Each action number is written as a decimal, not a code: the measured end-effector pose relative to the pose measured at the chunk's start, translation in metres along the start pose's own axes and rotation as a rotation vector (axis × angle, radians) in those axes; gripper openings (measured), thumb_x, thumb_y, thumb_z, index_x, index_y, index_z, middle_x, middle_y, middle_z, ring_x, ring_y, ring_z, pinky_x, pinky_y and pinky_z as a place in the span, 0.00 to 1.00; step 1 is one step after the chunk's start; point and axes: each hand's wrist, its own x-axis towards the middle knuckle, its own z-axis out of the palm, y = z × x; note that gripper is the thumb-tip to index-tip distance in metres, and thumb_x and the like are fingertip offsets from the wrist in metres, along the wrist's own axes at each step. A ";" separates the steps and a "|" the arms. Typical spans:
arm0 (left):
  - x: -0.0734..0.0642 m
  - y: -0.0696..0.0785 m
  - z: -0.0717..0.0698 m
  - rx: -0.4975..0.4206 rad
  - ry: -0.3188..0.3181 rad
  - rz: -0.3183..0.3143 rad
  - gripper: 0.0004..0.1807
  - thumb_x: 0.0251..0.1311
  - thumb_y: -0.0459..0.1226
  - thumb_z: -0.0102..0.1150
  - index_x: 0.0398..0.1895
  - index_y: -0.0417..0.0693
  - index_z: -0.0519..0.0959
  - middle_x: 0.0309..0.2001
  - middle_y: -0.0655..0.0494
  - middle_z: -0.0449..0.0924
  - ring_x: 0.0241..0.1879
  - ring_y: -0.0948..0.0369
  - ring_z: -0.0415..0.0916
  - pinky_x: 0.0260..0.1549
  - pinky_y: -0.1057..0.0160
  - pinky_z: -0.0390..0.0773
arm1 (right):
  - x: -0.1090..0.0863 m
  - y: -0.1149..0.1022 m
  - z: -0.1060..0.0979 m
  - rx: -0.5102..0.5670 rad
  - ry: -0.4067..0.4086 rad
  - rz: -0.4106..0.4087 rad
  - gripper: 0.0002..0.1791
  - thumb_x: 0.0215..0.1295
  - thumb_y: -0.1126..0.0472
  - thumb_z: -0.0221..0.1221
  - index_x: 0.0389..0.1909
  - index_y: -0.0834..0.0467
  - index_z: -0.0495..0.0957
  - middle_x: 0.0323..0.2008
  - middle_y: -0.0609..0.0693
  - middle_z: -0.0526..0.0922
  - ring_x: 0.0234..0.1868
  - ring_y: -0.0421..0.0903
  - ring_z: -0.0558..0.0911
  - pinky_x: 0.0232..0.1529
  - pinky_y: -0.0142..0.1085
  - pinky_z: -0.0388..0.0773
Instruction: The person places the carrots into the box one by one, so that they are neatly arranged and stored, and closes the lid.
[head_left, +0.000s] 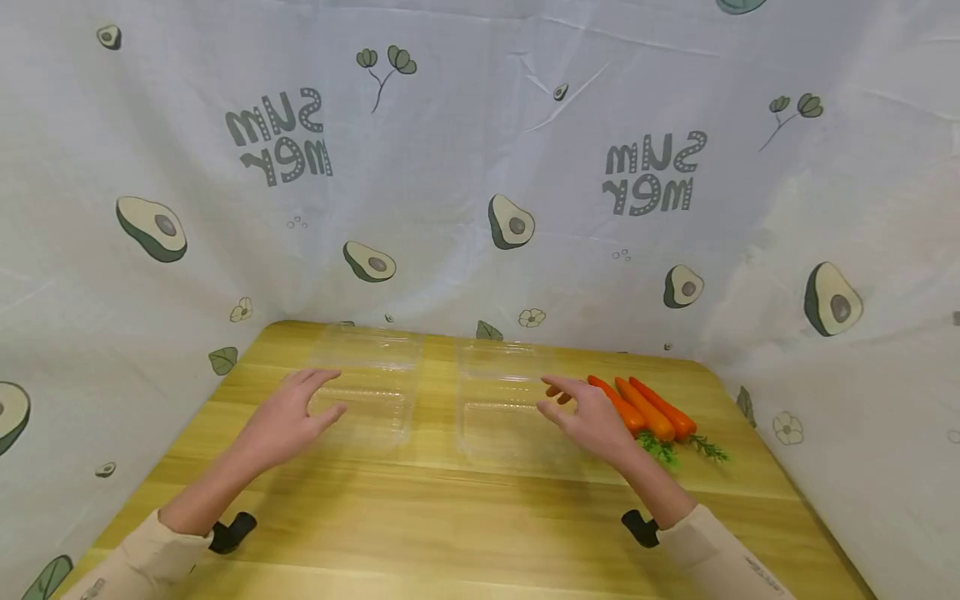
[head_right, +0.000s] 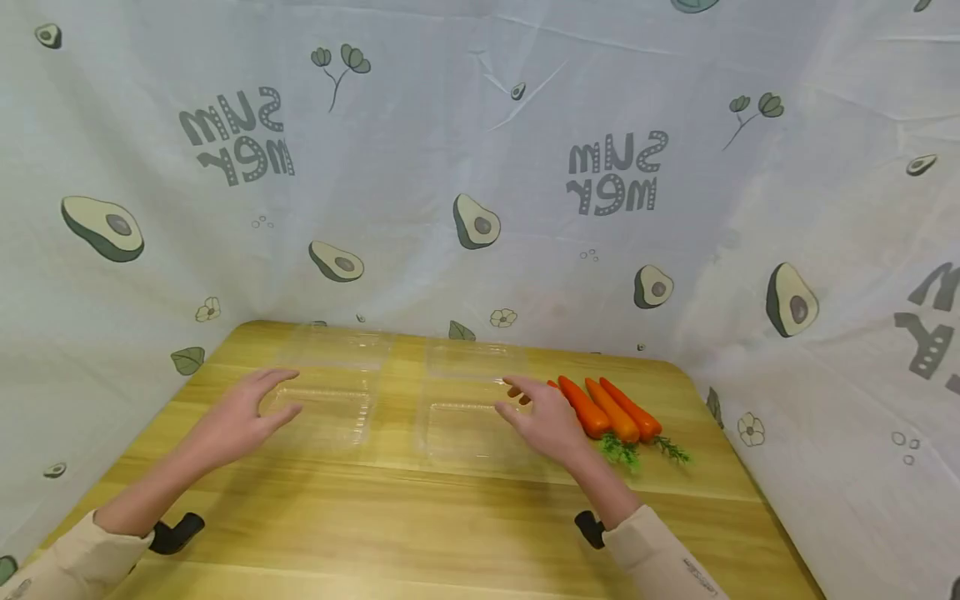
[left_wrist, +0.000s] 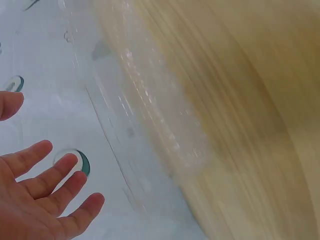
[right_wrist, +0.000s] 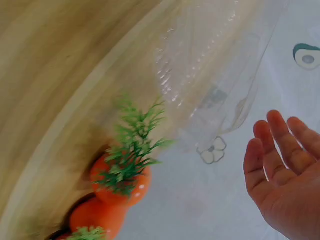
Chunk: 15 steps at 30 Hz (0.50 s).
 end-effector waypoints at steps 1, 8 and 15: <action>-0.002 -0.003 -0.003 -0.007 0.003 -0.011 0.32 0.71 0.52 0.57 0.70 0.42 0.70 0.68 0.36 0.68 0.68 0.35 0.63 0.60 0.31 0.66 | -0.002 0.003 -0.001 0.022 0.018 0.010 0.26 0.70 0.50 0.62 0.65 0.57 0.77 0.48 0.54 0.85 0.47 0.53 0.83 0.45 0.48 0.80; -0.011 -0.029 -0.011 -0.015 0.012 -0.061 0.38 0.70 0.56 0.55 0.72 0.39 0.66 0.69 0.32 0.63 0.68 0.32 0.59 0.59 0.28 0.63 | -0.015 0.022 -0.007 0.147 0.109 0.143 0.24 0.72 0.52 0.61 0.63 0.59 0.78 0.44 0.53 0.84 0.41 0.49 0.81 0.37 0.37 0.77; -0.018 -0.057 -0.009 -0.046 -0.056 -0.108 0.48 0.68 0.58 0.58 0.78 0.36 0.54 0.72 0.27 0.54 0.68 0.28 0.53 0.57 0.24 0.61 | -0.024 0.033 -0.010 0.214 0.150 0.283 0.27 0.71 0.45 0.61 0.63 0.58 0.78 0.45 0.54 0.83 0.39 0.48 0.78 0.34 0.34 0.74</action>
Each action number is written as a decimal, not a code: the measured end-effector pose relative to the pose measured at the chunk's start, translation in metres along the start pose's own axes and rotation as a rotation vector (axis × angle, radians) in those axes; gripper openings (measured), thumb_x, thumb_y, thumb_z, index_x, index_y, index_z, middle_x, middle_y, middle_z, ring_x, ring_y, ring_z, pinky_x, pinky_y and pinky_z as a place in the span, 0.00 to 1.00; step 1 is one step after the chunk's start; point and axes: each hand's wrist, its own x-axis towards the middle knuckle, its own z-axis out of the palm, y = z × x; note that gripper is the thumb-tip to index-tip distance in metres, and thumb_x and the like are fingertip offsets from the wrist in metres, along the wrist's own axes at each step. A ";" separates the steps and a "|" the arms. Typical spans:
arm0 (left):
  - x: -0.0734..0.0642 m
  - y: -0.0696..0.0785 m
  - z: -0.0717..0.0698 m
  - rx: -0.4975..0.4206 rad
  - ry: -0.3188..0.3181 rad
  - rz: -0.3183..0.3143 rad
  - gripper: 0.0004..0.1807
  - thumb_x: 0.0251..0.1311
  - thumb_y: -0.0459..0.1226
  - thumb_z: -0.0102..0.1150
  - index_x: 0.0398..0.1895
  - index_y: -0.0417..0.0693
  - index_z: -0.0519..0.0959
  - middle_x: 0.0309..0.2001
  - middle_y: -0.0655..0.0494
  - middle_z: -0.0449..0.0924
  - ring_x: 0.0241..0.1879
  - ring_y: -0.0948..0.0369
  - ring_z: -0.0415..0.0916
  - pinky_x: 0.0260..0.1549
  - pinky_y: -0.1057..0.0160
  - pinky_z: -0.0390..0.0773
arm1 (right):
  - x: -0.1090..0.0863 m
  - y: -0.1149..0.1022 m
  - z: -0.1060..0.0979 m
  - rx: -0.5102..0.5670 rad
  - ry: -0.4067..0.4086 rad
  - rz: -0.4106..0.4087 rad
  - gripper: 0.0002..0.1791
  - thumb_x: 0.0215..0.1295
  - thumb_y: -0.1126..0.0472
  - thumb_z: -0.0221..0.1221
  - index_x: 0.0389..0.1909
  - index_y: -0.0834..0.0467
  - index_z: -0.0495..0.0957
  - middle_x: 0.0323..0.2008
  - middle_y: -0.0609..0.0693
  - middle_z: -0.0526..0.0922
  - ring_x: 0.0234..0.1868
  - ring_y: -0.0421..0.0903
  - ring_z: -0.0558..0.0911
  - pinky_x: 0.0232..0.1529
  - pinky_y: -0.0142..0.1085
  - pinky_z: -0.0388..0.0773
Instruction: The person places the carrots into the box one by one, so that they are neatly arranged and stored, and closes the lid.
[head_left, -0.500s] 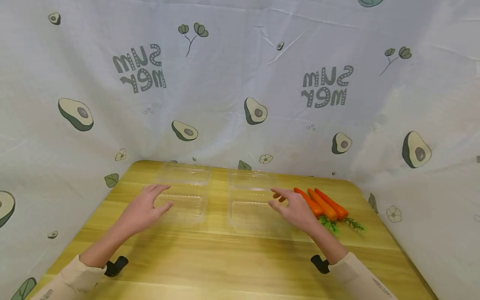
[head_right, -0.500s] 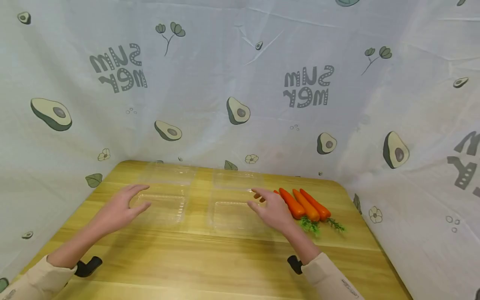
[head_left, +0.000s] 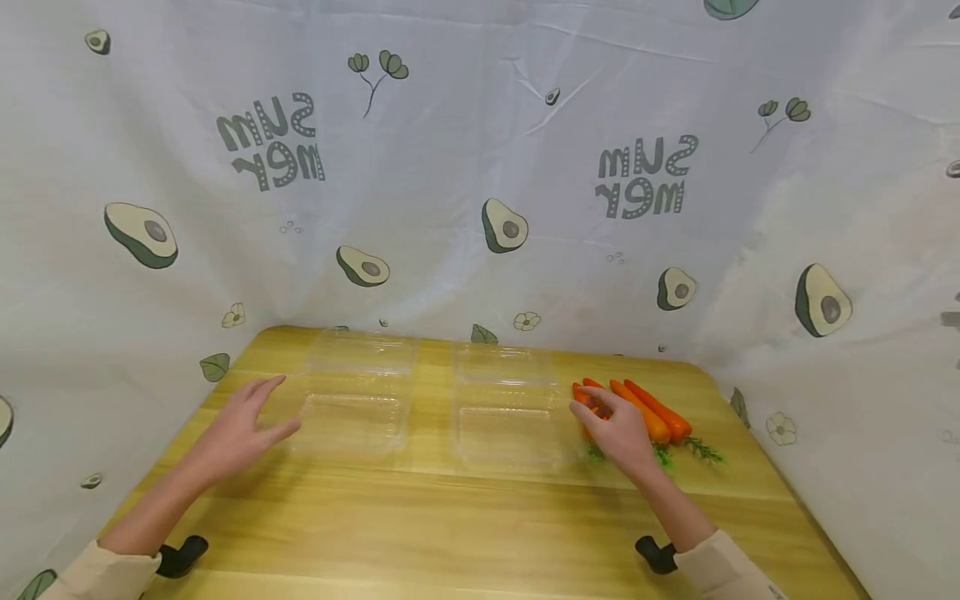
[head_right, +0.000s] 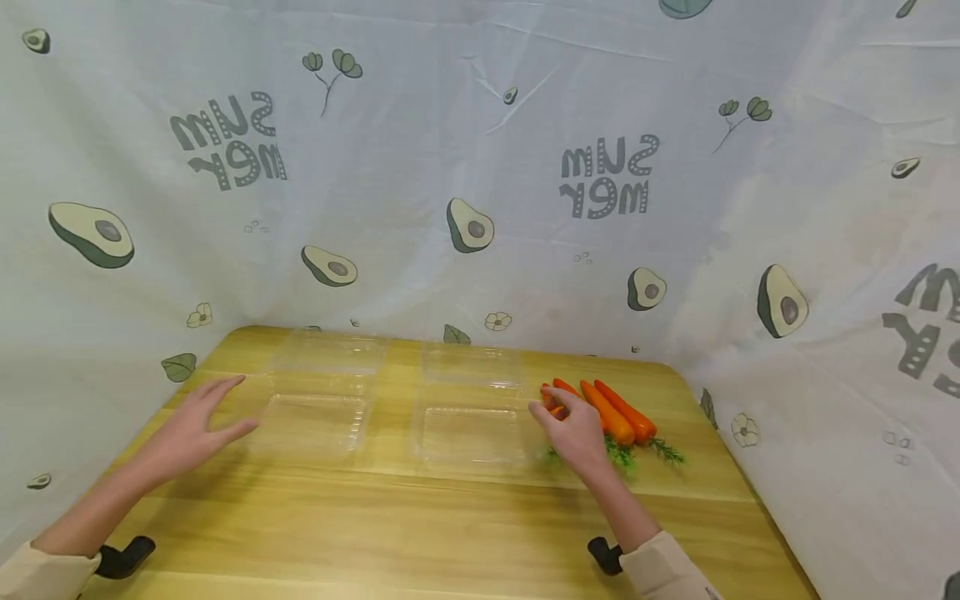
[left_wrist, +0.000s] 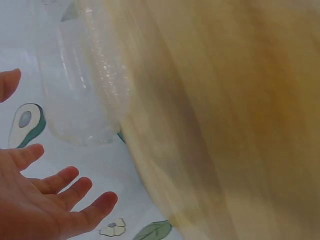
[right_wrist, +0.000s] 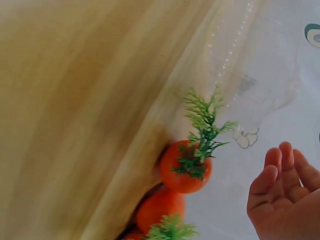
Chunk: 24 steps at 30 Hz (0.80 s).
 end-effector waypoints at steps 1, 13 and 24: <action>-0.001 -0.004 0.000 -0.012 -0.011 -0.010 0.49 0.67 0.57 0.59 0.78 0.36 0.52 0.73 0.26 0.53 0.69 0.27 0.52 0.57 0.24 0.60 | 0.000 0.001 0.000 0.005 0.005 0.017 0.27 0.71 0.45 0.61 0.63 0.57 0.78 0.45 0.54 0.83 0.39 0.48 0.77 0.33 0.34 0.73; -0.002 -0.022 0.000 -0.158 -0.112 -0.003 0.50 0.67 0.53 0.61 0.79 0.33 0.49 0.73 0.29 0.58 0.66 0.29 0.61 0.54 0.29 0.69 | -0.003 0.018 -0.008 0.015 0.060 0.201 0.36 0.67 0.39 0.62 0.65 0.61 0.76 0.37 0.54 0.77 0.26 0.45 0.67 0.24 0.34 0.65; -0.004 -0.021 0.005 -0.173 -0.144 -0.001 0.48 0.68 0.53 0.61 0.80 0.37 0.50 0.71 0.29 0.61 0.63 0.32 0.67 0.50 0.34 0.74 | -0.005 0.030 -0.008 0.043 0.063 0.254 0.34 0.66 0.43 0.64 0.64 0.63 0.76 0.19 0.45 0.64 0.19 0.41 0.61 0.24 0.34 0.63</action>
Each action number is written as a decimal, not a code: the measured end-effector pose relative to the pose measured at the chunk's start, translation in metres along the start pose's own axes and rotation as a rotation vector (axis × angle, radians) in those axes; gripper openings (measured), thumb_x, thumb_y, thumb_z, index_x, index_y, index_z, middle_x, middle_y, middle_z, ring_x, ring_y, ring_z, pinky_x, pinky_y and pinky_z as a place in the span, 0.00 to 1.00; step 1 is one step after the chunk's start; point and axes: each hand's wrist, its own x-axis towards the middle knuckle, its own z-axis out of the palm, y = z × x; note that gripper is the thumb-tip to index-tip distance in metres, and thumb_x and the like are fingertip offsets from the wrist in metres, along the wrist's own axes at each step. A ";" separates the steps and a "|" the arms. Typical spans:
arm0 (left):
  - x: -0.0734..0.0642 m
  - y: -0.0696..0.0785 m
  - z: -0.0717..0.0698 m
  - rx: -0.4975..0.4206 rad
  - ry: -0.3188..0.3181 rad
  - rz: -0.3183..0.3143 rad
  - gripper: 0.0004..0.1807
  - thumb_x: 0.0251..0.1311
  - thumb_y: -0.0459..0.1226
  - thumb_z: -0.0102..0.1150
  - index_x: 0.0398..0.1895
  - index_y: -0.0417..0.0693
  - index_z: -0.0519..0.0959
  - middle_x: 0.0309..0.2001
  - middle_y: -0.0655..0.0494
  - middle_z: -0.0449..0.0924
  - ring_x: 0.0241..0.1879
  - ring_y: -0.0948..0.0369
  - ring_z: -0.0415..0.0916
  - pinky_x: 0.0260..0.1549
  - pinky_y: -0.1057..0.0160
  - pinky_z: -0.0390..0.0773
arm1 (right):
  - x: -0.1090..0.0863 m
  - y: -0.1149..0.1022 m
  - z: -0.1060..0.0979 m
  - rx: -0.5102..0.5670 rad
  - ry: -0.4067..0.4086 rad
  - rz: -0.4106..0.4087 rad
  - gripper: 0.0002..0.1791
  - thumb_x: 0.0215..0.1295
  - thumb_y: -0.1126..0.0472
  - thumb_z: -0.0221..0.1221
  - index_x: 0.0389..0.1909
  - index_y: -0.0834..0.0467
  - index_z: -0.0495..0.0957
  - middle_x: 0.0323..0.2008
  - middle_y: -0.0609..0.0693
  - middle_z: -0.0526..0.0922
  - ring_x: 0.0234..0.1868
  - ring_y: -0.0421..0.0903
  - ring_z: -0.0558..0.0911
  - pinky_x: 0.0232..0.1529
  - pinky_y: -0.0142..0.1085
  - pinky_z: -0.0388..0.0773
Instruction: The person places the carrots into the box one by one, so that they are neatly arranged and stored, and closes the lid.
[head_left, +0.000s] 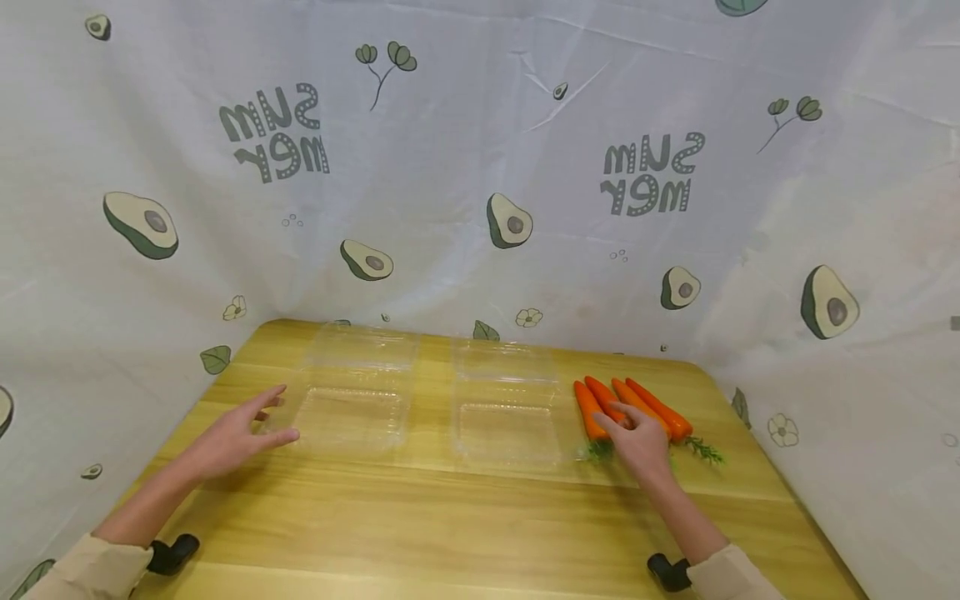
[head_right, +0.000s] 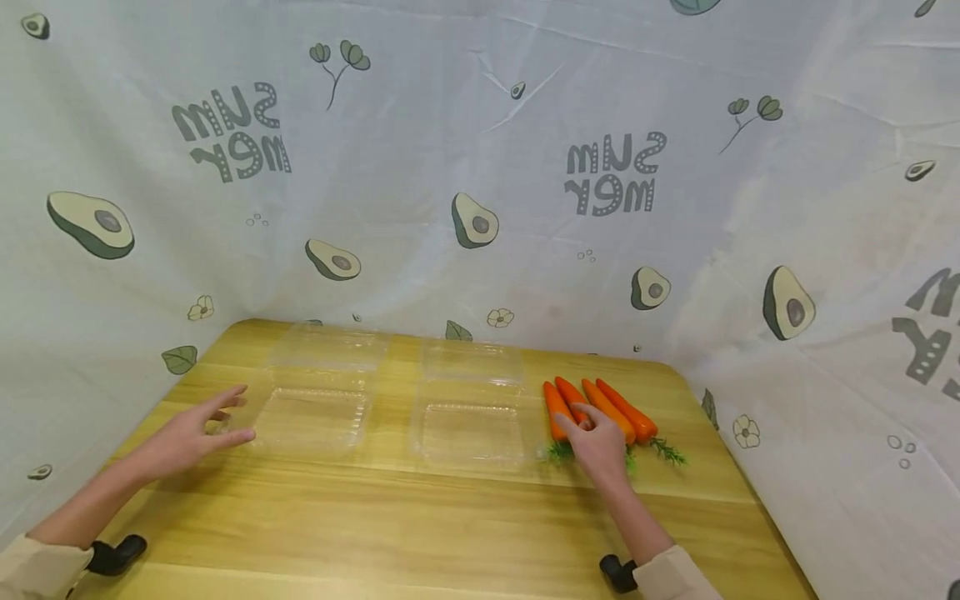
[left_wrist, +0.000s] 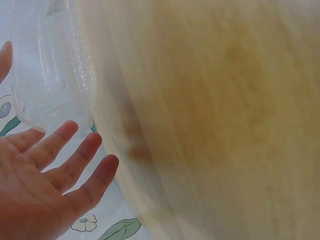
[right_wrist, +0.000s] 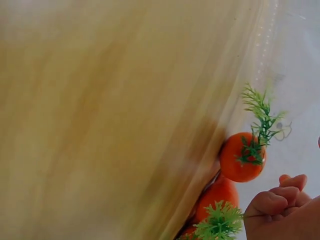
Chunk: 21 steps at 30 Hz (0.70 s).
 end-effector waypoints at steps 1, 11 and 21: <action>0.000 0.000 0.000 0.001 -0.001 0.000 0.48 0.68 0.53 0.60 0.80 0.37 0.50 0.71 0.29 0.62 0.63 0.31 0.67 0.49 0.35 0.74 | 0.000 0.001 0.000 0.003 -0.003 0.013 0.34 0.67 0.43 0.64 0.64 0.64 0.76 0.21 0.47 0.68 0.19 0.41 0.62 0.24 0.34 0.63; 0.001 -0.001 -0.003 0.002 -0.019 -0.002 0.48 0.68 0.54 0.60 0.80 0.40 0.50 0.71 0.29 0.61 0.62 0.32 0.69 0.47 0.37 0.76 | 0.001 0.008 0.002 0.009 -0.044 0.092 0.38 0.67 0.43 0.64 0.67 0.66 0.72 0.67 0.71 0.70 0.51 0.60 0.77 0.41 0.40 0.75; 0.001 -0.001 -0.004 -0.013 -0.037 -0.008 0.48 0.68 0.54 0.60 0.80 0.41 0.49 0.72 0.28 0.60 0.62 0.31 0.69 0.50 0.35 0.75 | 0.002 0.014 0.005 -0.033 -0.072 0.131 0.39 0.66 0.44 0.64 0.69 0.67 0.70 0.61 0.74 0.73 0.46 0.58 0.75 0.42 0.42 0.72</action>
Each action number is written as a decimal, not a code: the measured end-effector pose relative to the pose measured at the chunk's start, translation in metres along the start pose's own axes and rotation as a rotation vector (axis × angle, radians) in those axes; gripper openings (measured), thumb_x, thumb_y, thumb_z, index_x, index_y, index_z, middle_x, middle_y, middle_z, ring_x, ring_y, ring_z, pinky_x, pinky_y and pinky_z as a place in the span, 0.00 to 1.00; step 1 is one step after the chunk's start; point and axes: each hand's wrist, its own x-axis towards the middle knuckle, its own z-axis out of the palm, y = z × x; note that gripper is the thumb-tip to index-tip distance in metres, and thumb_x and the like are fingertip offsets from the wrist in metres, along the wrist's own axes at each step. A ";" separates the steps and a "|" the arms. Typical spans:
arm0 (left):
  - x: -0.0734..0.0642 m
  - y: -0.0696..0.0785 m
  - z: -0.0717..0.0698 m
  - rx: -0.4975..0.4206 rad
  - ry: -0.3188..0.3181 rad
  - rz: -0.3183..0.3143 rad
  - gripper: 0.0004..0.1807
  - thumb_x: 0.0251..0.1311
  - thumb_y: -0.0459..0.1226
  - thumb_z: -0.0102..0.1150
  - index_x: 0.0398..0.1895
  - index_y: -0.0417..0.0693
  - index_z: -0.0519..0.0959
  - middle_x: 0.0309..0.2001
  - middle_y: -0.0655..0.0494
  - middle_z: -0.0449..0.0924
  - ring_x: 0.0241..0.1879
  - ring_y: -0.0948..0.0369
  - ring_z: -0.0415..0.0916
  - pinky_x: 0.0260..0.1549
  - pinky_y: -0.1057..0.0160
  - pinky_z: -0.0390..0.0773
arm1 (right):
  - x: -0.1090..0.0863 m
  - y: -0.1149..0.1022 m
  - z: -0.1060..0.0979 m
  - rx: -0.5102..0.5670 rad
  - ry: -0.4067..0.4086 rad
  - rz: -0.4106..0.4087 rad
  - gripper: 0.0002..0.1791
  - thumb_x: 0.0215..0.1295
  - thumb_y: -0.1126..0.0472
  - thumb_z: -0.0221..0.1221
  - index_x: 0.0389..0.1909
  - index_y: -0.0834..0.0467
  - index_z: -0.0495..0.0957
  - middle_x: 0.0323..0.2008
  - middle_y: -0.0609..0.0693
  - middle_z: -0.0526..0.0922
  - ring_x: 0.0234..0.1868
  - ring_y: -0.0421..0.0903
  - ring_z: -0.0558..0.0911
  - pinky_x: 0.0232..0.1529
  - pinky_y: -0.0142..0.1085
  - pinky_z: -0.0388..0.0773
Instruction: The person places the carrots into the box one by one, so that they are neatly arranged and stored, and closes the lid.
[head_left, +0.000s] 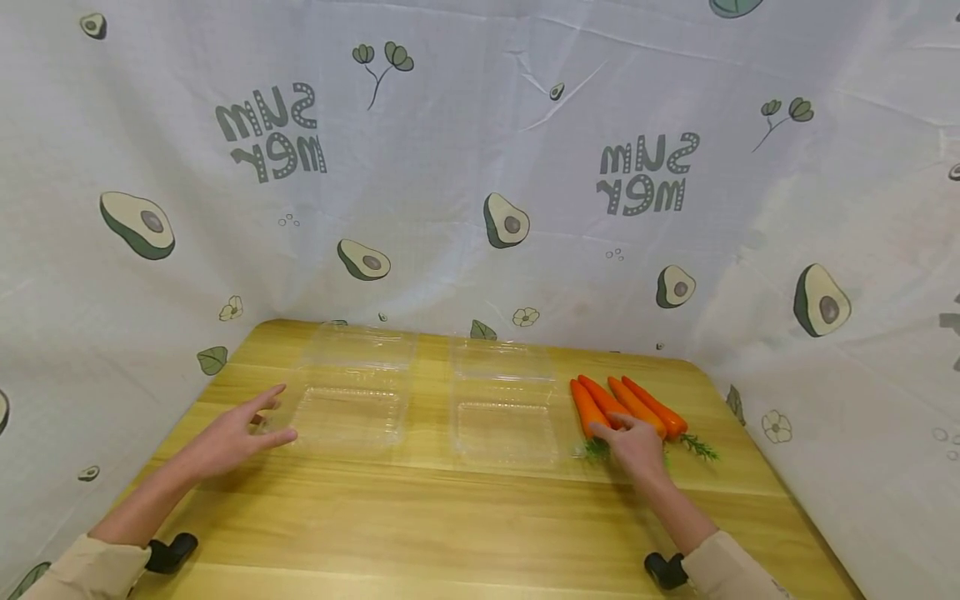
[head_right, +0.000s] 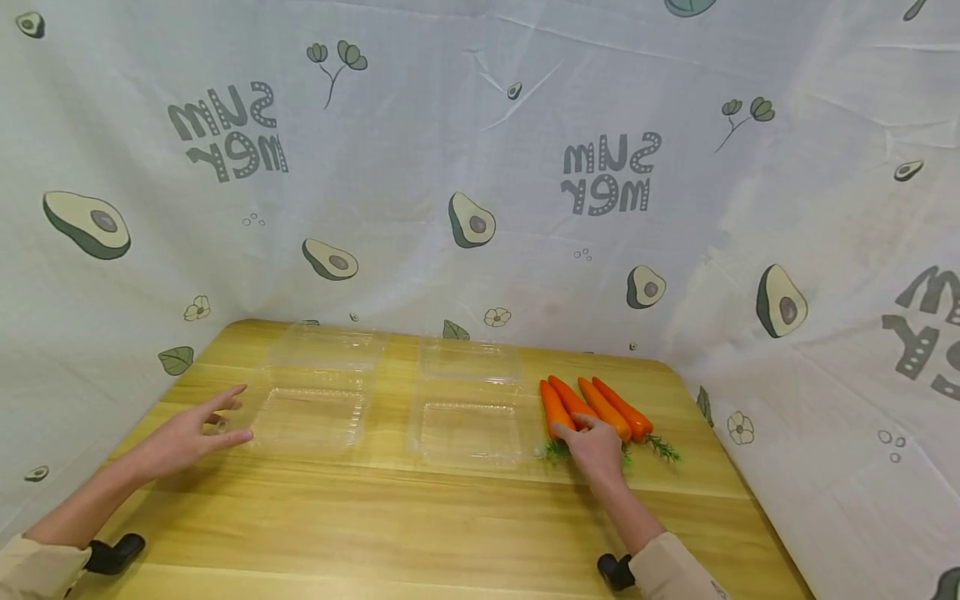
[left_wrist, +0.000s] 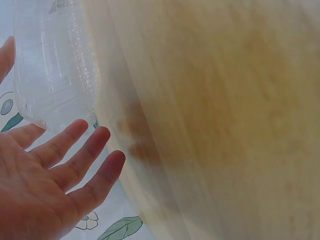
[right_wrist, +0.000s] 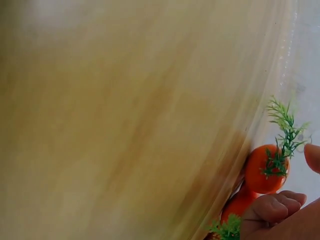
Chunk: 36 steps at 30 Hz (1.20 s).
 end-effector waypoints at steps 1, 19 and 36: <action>0.000 0.000 0.000 0.002 0.000 0.000 0.48 0.68 0.54 0.60 0.80 0.41 0.49 0.72 0.28 0.61 0.62 0.31 0.69 0.49 0.35 0.75 | 0.001 0.001 0.000 0.003 -0.005 0.006 0.39 0.67 0.45 0.64 0.69 0.67 0.70 0.61 0.74 0.73 0.47 0.60 0.75 0.44 0.45 0.73; 0.001 -0.001 -0.001 0.018 -0.025 -0.023 0.49 0.68 0.55 0.60 0.81 0.42 0.47 0.69 0.24 0.62 0.59 0.31 0.72 0.47 0.36 0.77 | 0.006 -0.001 0.005 -0.072 0.000 0.015 0.38 0.65 0.50 0.65 0.65 0.75 0.70 0.65 0.75 0.69 0.63 0.71 0.71 0.62 0.58 0.70; 0.000 0.000 0.000 -0.017 -0.032 -0.026 0.49 0.68 0.53 0.60 0.81 0.42 0.47 0.69 0.24 0.61 0.60 0.29 0.70 0.47 0.38 0.78 | 0.003 -0.001 0.003 -0.091 -0.031 0.034 0.41 0.66 0.45 0.64 0.65 0.75 0.70 0.65 0.74 0.70 0.61 0.69 0.74 0.57 0.56 0.75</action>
